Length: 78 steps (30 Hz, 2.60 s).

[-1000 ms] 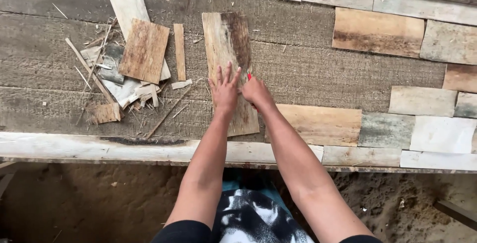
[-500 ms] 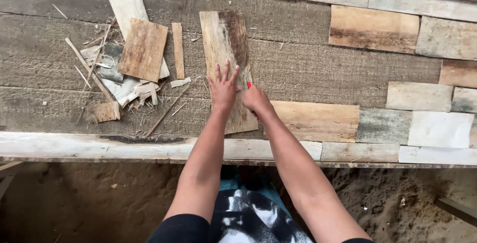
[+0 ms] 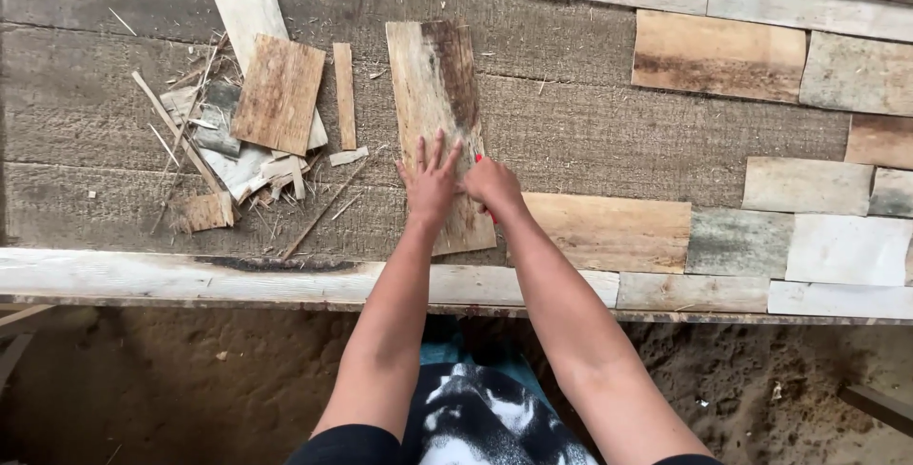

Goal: The person uses a red utility knife to scrape the surface of a rectangular wooden plank placed on a workbench. The person repeatedly scrapes along the length of the plank, occasionally lifting and repositioning it, while wood shavings accumulate on the bench.

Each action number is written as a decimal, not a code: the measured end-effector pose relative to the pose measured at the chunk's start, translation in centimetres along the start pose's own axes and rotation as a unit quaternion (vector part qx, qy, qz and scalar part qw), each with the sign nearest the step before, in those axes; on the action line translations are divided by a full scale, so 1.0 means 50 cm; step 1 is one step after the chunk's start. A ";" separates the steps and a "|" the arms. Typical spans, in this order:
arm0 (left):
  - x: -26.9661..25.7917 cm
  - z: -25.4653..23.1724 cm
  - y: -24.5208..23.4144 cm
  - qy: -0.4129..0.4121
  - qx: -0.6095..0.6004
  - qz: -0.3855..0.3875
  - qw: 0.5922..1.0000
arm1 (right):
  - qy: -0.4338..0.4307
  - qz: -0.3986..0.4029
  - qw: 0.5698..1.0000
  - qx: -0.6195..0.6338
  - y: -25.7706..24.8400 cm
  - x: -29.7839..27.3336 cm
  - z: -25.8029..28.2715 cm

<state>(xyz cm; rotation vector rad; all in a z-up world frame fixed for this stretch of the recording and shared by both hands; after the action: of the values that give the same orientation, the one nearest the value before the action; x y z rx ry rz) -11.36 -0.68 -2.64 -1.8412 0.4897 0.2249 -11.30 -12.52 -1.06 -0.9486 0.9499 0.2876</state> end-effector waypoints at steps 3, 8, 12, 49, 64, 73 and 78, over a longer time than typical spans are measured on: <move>0.010 0.003 0.014 -0.016 0.002 0.008 1.000 | 0.009 0.010 1.000 -0.003 -0.032 -0.037 0.015; 0.007 0.004 0.011 -0.025 0.001 0.022 0.999 | 0.016 0.008 1.000 -0.003 -0.010 -0.037 -0.004; 0.001 -0.003 0.002 -0.026 0.003 0.024 0.999 | 0.036 0.012 0.999 0.016 -0.036 -0.130 0.006; 0.008 -0.012 -0.005 -0.040 0.010 0.058 0.997 | 0.010 0.074 0.997 -0.025 0.104 -0.330 -0.184; 0.002 -0.012 -0.023 -0.039 0.012 0.053 0.998 | -0.083 -0.185 0.974 0.106 -0.040 -0.144 -0.112; -0.006 -0.015 -0.030 -0.041 0.015 0.077 0.996 | -0.036 -0.146 0.984 0.091 0.015 -0.022 -0.110; 0.000 -0.011 -0.017 -0.034 0.007 0.077 0.996 | -0.022 -0.168 0.976 0.139 0.022 -0.014 -0.118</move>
<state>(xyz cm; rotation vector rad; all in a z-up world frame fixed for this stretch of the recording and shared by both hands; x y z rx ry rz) -11.03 -1.00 -1.74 -1.7772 0.5851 0.3876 -15.67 -16.43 -2.46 -0.8226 0.7501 -0.1088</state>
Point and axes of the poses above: each hand's wrist, its own x-axis towards the middle knuckle, its own y-axis out of the palm, z = x × y, the point moved 7 cm from there along x, towards the middle knuckle
